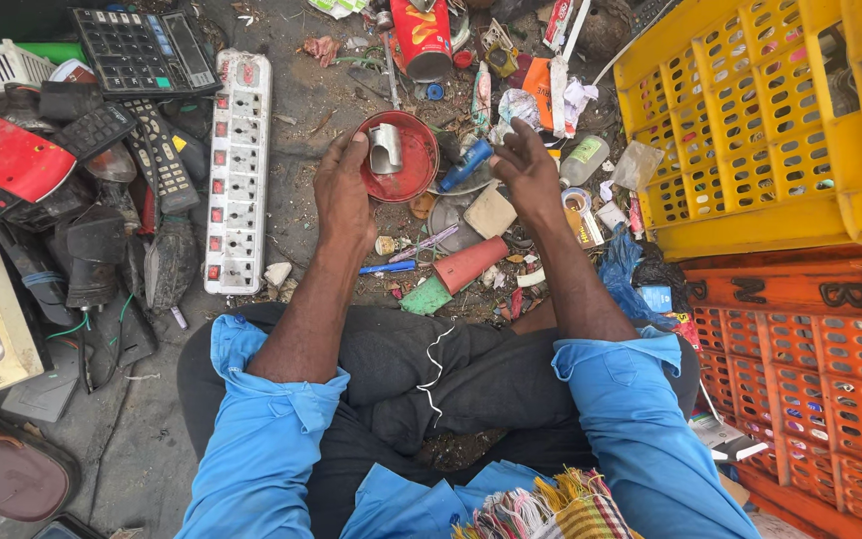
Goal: The person disassembles various electronic components and scrap items by hand, breaking apart plastic housings and sorting small parts among a large pile of electronic waste.
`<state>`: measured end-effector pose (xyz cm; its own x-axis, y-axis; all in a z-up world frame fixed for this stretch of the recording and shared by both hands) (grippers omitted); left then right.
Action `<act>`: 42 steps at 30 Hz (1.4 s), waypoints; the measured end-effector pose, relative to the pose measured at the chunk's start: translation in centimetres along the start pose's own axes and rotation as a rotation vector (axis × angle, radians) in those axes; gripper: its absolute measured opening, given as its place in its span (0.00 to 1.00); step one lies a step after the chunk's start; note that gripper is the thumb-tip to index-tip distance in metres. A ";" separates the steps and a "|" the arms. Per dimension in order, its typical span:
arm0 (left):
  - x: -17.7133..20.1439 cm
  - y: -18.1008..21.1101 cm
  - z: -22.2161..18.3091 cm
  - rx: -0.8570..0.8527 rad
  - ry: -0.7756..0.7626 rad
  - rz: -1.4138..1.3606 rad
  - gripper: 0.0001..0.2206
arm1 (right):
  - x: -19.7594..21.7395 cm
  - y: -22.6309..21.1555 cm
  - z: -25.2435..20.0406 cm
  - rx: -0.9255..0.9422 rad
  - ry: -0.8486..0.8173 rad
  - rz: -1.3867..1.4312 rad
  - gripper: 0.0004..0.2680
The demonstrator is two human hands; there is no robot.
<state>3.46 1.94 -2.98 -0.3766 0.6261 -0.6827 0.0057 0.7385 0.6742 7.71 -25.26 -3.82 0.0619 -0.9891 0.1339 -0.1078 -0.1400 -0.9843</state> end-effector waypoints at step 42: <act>-2.6 -2.6 -2.9 0.295 -0.365 0.585 0.19 | -4.7 -8.5 -8.4 -0.054 -0.072 -0.049 0.27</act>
<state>1.73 -2.33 -2.08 0.0945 0.9424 -0.3208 0.3779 0.2641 0.8874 -0.03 -19.79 4.85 0.1391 -0.9754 0.1709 -0.1560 -0.1920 -0.9689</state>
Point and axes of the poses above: each hand's wrist, its own z-axis towards the middle knuckle, its own x-axis out of the back of the hand, y = z × x, the point moved 1 cm from there along z, towards the middle knuckle, and after that the axes turned 1 degree about -y, right-handed, at the moved point
